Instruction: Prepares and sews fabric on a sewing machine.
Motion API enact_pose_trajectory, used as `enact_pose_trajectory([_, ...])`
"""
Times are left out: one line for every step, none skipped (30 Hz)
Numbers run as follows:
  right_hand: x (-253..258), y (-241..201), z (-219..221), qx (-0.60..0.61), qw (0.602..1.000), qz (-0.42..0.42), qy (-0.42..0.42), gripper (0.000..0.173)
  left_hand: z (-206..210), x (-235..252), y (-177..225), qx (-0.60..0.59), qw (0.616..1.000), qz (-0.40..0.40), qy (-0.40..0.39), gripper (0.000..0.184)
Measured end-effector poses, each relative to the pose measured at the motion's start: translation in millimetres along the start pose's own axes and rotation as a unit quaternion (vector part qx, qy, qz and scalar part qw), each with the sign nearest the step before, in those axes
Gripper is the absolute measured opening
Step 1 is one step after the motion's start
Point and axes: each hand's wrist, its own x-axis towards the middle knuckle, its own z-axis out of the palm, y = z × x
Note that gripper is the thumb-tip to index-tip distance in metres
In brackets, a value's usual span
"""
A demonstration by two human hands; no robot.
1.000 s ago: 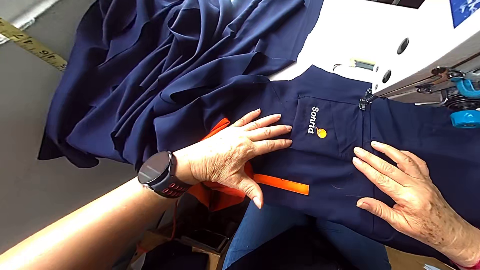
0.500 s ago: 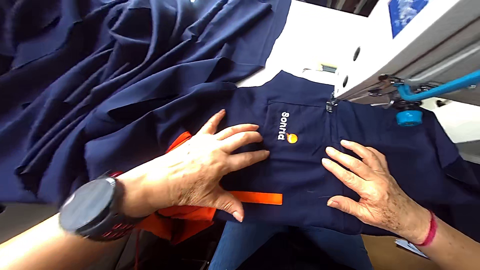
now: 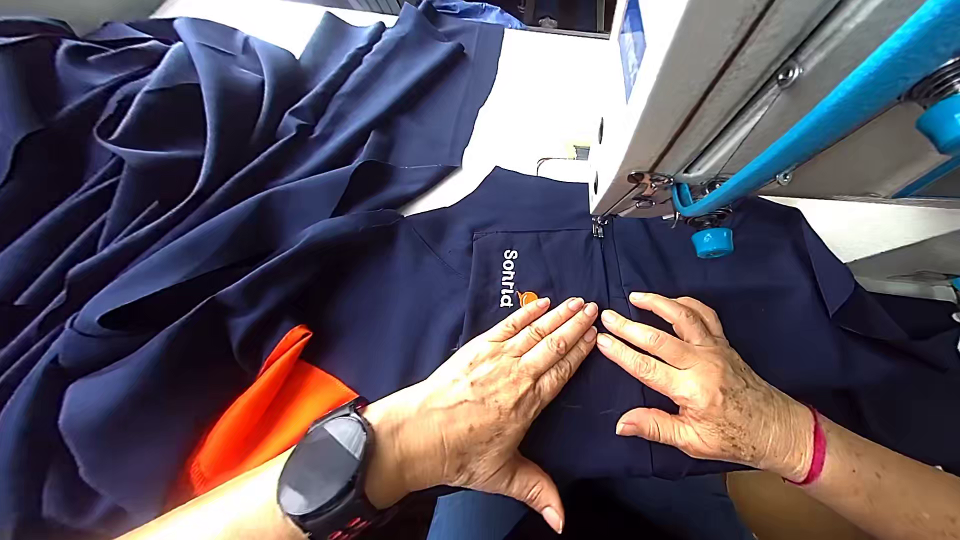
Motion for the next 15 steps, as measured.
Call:
enact_pose_trajectory([0.1, 0.4, -1.7, 0.021, 1.000, 0.009, 0.005, 0.064, -1.1, -0.9, -0.7, -0.007, 1.000, -0.002, -0.003, 0.126])
enact_pose_trajectory([0.6, 1.1, -3.3, 0.047, 0.999, 0.022, 0.013, 0.067, -2.2, -1.2, -0.8, -0.010, 1.000, -0.006, -0.008, 0.125])
enact_pose_trajectory([1.5, 1.6, -5.0, 0.062, 0.997, 0.036, 0.022, 0.069, -2.8, -1.1, -0.4, -0.012, 1.000, -0.009, -0.010, 0.125])
enact_pose_trajectory([2.8, 2.3, -6.1, 0.064, 0.997, 0.046, 0.028, 0.073, -3.0, -0.6, -0.1, -0.014, 1.000, -0.013, -0.012, 0.124])
enact_pose_trajectory([4.0, 2.8, -6.3, 0.052, 0.997, 0.048, 0.028, 0.075, -2.9, -0.3, -0.1, -0.017, 1.000, -0.016, -0.011, 0.122])
enact_pose_trajectory([4.4, 2.2, -6.1, 0.033, 0.998, 0.044, 0.022, 0.077, -2.7, -0.1, 0.2, -0.021, 1.000, -0.018, -0.010, 0.121])
enact_pose_trajectory([4.0, 0.7, -5.6, 0.012, 0.999, 0.039, 0.010, 0.077, -2.7, -0.2, 0.8, -0.024, 0.999, -0.021, -0.011, 0.119])
enact_pose_trajectory([3.4, -0.4, -4.6, -0.004, 0.999, 0.033, 0.003, 0.075, -2.8, -0.1, 1.3, -0.025, 0.999, -0.024, -0.009, 0.118])
enact_pose_trajectory([2.6, -0.8, -3.6, -0.014, 1.000, 0.028, 0.002, 0.071, -2.9, 0.1, 1.5, -0.029, 0.999, -0.027, -0.006, 0.116])
enact_pose_trajectory([1.8, -0.7, -2.8, -0.018, 1.000, 0.022, 0.007, 0.065, -3.0, 0.5, 1.4, -0.032, 0.999, -0.030, -0.004, 0.115])
enact_pose_trajectory([1.1, -0.8, -2.1, -0.018, 1.000, 0.015, 0.013, 0.060, -2.7, 0.6, 1.7, -0.033, 0.999, -0.032, 0.000, 0.114])
enact_pose_trajectory([0.8, -0.9, -1.5, -0.017, 1.000, 0.006, 0.018, 0.056, -2.5, 0.6, 2.7, -0.032, 0.999, -0.036, 0.000, 0.114])
enact_pose_trajectory([0.8, -0.7, -1.0, -0.014, 1.000, -0.002, 0.022, 0.055, -2.6, 1.0, 3.7, -0.027, 0.999, -0.041, -0.001, 0.114])
enact_pose_trajectory([0.6, -0.5, -0.5, -0.011, 1.000, -0.007, 0.022, 0.054, -3.0, 1.3, 4.8, -0.022, 0.999, -0.045, -0.005, 0.115])
enact_pose_trajectory([0.3, -0.4, -0.3, -0.009, 1.000, -0.009, 0.021, 0.054, -3.1, 1.3, 5.6, -0.021, 0.999, -0.048, -0.006, 0.116])
